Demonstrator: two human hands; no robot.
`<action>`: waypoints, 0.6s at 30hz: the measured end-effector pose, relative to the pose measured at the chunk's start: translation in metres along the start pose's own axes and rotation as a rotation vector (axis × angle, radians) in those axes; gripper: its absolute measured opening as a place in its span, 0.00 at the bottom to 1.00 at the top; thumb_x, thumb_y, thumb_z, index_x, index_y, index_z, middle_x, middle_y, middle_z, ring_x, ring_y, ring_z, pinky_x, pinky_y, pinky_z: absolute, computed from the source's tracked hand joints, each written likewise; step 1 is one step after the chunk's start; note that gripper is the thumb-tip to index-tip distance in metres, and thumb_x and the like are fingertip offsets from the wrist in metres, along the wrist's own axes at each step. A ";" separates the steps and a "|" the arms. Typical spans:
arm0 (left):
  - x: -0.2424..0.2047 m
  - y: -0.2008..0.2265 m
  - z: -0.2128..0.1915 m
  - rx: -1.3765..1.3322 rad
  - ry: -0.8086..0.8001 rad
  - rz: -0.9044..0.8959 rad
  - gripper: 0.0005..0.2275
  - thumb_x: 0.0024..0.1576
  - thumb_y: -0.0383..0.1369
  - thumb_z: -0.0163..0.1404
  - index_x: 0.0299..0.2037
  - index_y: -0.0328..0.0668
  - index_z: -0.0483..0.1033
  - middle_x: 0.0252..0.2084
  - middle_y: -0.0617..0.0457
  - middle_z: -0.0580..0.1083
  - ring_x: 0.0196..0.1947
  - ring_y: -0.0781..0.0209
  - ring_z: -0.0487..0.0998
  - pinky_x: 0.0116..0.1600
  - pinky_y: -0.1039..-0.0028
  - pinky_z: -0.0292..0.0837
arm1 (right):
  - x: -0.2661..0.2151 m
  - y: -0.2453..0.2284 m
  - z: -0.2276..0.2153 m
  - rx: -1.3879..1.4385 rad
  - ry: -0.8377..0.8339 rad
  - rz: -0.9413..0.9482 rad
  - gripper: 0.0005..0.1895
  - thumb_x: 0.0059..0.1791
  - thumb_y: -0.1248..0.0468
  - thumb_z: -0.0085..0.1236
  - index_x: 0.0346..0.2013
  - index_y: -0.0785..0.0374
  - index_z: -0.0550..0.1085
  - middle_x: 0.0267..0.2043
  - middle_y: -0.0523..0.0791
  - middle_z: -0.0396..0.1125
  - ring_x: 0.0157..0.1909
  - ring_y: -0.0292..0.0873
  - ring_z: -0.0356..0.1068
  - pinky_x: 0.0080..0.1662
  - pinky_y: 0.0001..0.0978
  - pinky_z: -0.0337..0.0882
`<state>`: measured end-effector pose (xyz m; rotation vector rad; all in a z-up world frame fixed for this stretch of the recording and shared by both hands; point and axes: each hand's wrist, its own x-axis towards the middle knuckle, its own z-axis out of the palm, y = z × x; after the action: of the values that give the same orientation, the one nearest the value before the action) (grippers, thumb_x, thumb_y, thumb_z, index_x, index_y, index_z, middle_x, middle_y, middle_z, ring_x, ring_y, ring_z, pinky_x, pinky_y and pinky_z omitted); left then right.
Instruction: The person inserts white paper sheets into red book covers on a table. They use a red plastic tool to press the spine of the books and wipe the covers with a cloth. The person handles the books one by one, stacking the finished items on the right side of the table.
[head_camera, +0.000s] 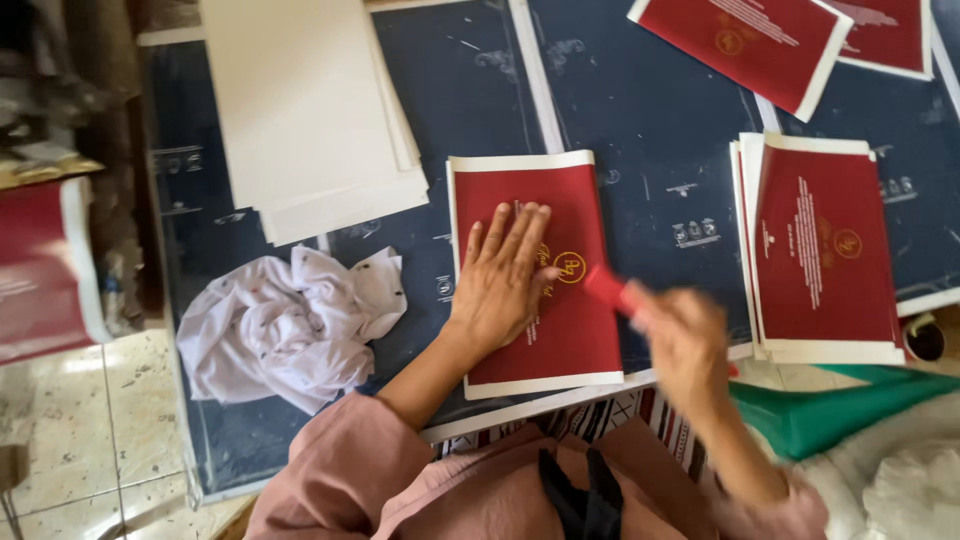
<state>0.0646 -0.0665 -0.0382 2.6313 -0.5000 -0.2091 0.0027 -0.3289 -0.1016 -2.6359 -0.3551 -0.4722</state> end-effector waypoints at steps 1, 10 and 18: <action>0.001 -0.002 0.006 -0.005 -0.013 0.010 0.29 0.60 0.51 0.26 0.69 0.48 0.39 0.70 0.47 0.47 0.70 0.46 0.41 0.67 0.50 0.36 | -0.007 -0.024 -0.017 -0.007 -0.003 0.015 0.12 0.45 0.62 0.55 0.42 0.50 0.77 0.32 0.40 0.63 0.40 0.45 0.64 0.45 0.36 0.60; -0.006 -0.006 0.013 -0.318 0.281 0.125 0.23 0.62 0.34 0.33 0.66 0.37 0.43 0.66 0.35 0.55 0.68 0.41 0.51 0.68 0.55 0.46 | 0.112 -0.001 0.020 0.127 0.010 -0.418 0.25 0.47 0.80 0.50 0.54 0.53 0.69 0.30 0.44 0.58 0.35 0.42 0.56 0.35 0.29 0.59; -0.103 0.051 0.037 0.040 0.552 0.478 0.18 0.58 0.47 0.47 0.46 0.40 0.73 0.47 0.46 0.70 0.44 0.46 0.71 0.44 0.57 0.69 | 0.156 -0.013 0.031 0.245 -0.047 -0.456 0.20 0.49 0.76 0.50 0.52 0.54 0.72 0.32 0.46 0.58 0.34 0.47 0.58 0.36 0.39 0.58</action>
<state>-0.0551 -0.0843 -0.0412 2.3681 -0.9023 0.6587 0.1484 -0.2767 -0.0640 -2.3237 -0.9741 -0.4713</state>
